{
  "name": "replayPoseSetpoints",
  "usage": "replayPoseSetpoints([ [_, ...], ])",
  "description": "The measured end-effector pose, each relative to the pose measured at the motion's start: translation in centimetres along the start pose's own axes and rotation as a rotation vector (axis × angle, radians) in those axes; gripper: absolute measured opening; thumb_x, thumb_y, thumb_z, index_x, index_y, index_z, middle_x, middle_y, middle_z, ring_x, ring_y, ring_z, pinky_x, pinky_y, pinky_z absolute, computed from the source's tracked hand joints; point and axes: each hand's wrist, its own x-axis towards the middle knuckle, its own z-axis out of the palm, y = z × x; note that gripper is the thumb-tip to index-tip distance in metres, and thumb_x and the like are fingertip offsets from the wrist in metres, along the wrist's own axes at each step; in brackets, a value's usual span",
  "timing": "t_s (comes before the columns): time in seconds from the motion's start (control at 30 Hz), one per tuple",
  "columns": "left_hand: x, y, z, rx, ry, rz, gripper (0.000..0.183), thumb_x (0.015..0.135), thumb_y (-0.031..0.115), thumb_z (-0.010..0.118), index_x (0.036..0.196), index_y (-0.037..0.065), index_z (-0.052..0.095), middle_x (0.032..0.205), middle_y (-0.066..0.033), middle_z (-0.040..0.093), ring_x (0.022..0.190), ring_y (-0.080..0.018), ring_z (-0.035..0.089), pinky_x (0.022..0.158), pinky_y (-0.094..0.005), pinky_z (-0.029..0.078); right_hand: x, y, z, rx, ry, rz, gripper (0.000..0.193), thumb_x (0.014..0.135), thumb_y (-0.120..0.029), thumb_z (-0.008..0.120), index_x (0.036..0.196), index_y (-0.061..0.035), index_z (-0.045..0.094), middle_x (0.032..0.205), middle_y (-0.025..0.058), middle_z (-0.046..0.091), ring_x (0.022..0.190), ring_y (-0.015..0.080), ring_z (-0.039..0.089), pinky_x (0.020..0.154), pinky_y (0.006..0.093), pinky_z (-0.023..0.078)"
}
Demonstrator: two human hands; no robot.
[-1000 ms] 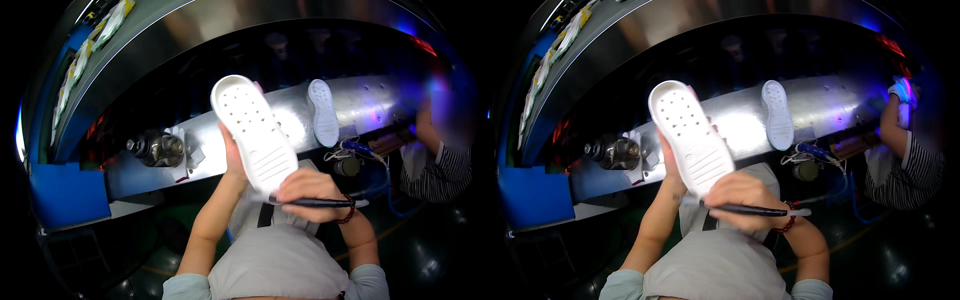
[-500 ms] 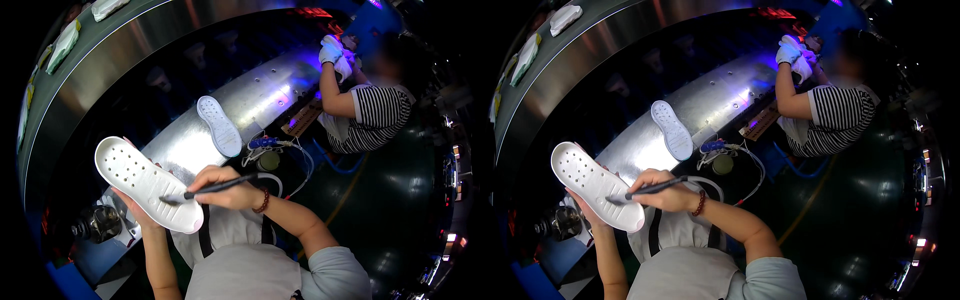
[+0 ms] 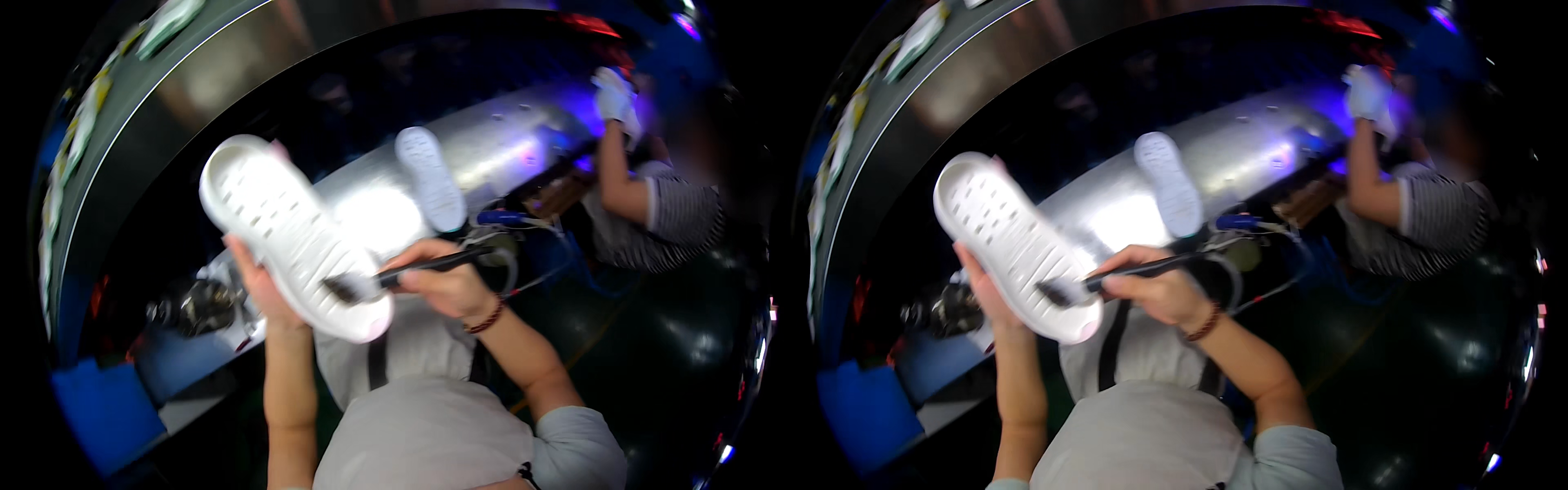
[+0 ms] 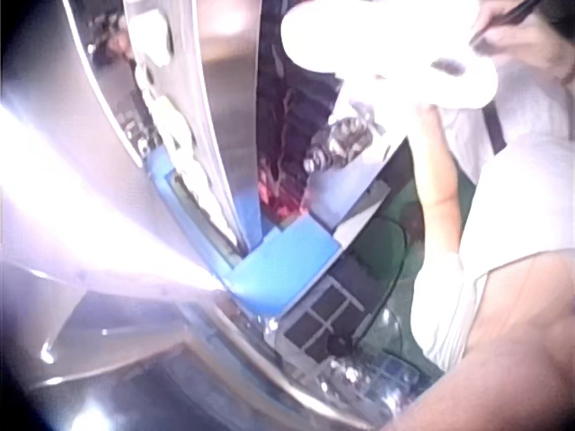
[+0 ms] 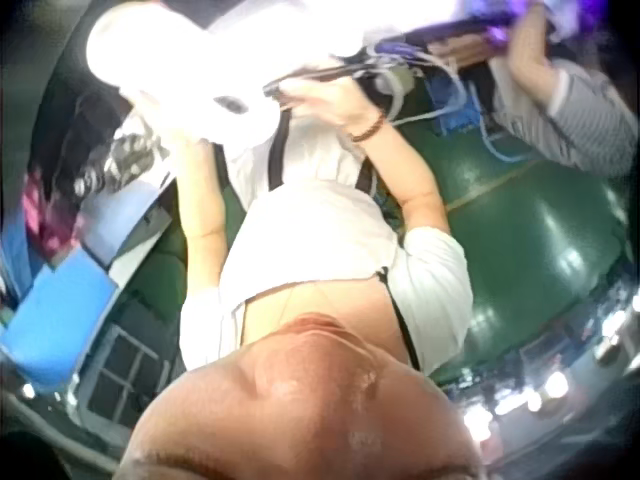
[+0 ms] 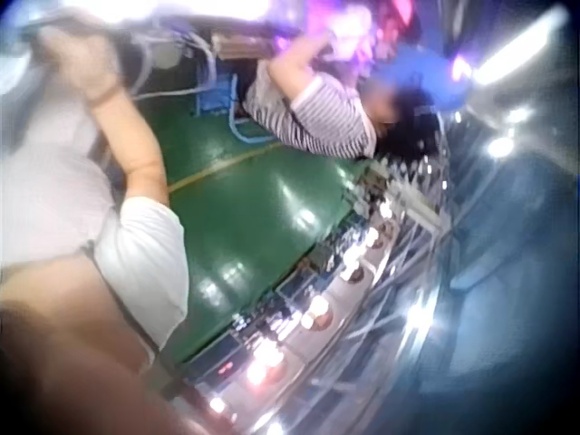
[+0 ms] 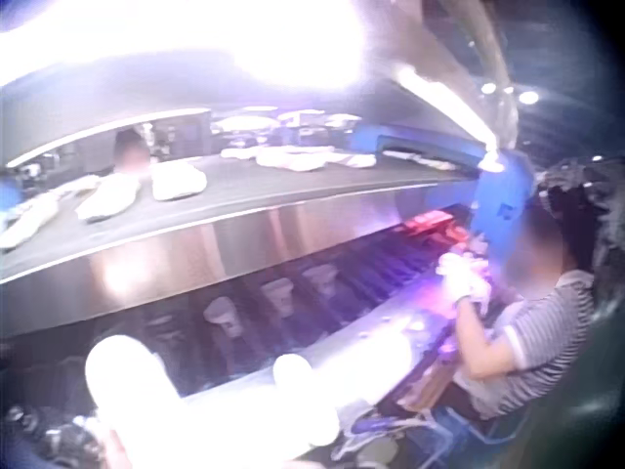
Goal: The person repeatedly picks white clog-style shoes from a conveyor belt, brushes the interior and sole with a small brush, and returns them to the belt. The process continues with multiple shoes in a factory setting.
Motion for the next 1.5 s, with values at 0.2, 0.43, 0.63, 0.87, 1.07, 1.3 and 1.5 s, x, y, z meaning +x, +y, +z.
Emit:
replayPoseSetpoints([
  [0.2,-3.9,-2.4,-0.3,-0.021,-0.094,-0.005,0.081,0.076,0.062,0.024,0.127,-0.001,0.019,0.127,-0.0152,0.03,0.116,-0.0266,0.031,0.097,-0.0366,0.024,-0.8,0.2,3.2,0.105,0.068,-0.167,0.015,0.077,0.003,0.048,0.092,0.0042,0.05,0.098,0.0186,0.053,0.091,0.0235,0.053,0.082,0.0328,0.043],
  [0.43,-2.6,-1.7,-0.4,-0.181,-0.118,0.0,0.054,0.084,0.039,0.03,0.12,0.0,0.032,0.114,-0.0154,0.045,0.102,-0.0247,0.048,0.087,-0.0355,0.038,-0.7,-1.1,3.8,-0.498,-0.112,-0.29,0.016,0.069,0.005,0.056,0.085,0.0037,0.056,0.088,0.0144,0.057,0.084,0.0178,0.054,0.075,0.0257,0.042],
  [0.63,-1.9,-1.2,-0.5,-0.11,-0.14,-0.004,0.055,0.083,0.041,0.031,0.119,-0.002,0.035,0.112,-0.0177,0.046,0.1,-0.0255,0.049,0.085,-0.0349,0.04,-0.5,-1.6,4.5,-0.78,-0.282,-0.395,0.02,0.064,0.002,0.06,0.084,0.0023,0.057,0.088,0.0133,0.057,0.083,0.0192,0.054,0.075,0.0275,0.042],
  [0.87,-2.1,-1.5,-0.5,-0.052,-0.071,-0.037,0.056,0.082,0.039,0.029,0.12,-0.003,0.033,0.114,-0.0189,0.044,0.104,-0.0275,0.046,0.09,-0.0376,0.034,1.1,-2.5,3.0,-0.667,-0.16,-0.385,0.019,0.067,0.005,0.058,0.086,0.0013,0.057,0.089,0.0118,0.057,0.08,0.016,0.054,0.071,0.0243,0.043],
  [1.07,-1.8,0.2,-0.9,-0.007,-0.114,-0.158,0.048,0.082,0.028,0.036,0.12,-0.001,0.033,0.112,-0.0177,0.046,0.099,-0.0258,0.049,0.086,-0.0356,0.039,0.8,-3.1,4.7,-0.873,-0.4,-0.34,0.02,0.063,0.004,0.062,0.083,0.0002,0.059,0.086,0.0125,0.06,0.077,0.0176,0.057,0.068,0.0253,0.045],
  [1.3,-0.6,2.7,1.5,0.257,-0.096,-0.358,0.047,0.079,0.026,0.045,0.115,-0.004,0.036,0.103,-0.0185,0.051,0.086,-0.0221,0.056,0.073,-0.0304,0.048,2.2,-5.4,4.6,-0.963,-0.566,-0.283,0.017,0.064,0.002,0.063,0.081,-0.0002,0.06,0.085,0.0129,0.061,0.08,0.0215,0.06,0.071,0.0271,0.047],
  [1.5,-0.6,3.3,3.2,0.261,0.021,-0.607,0.046,0.08,0.028,0.049,0.11,-0.006,0.041,0.092,-0.0164,0.055,0.077,-0.0171,0.059,0.064,-0.0262,0.05,1.7,-6.3,4.2,-1.014,-0.556,-0.325,0.02,0.067,0.0,0.062,0.086,-0.0021,0.06,0.09,0.011,0.06,0.083,0.0207,0.059,0.072,0.0282,0.048],
])
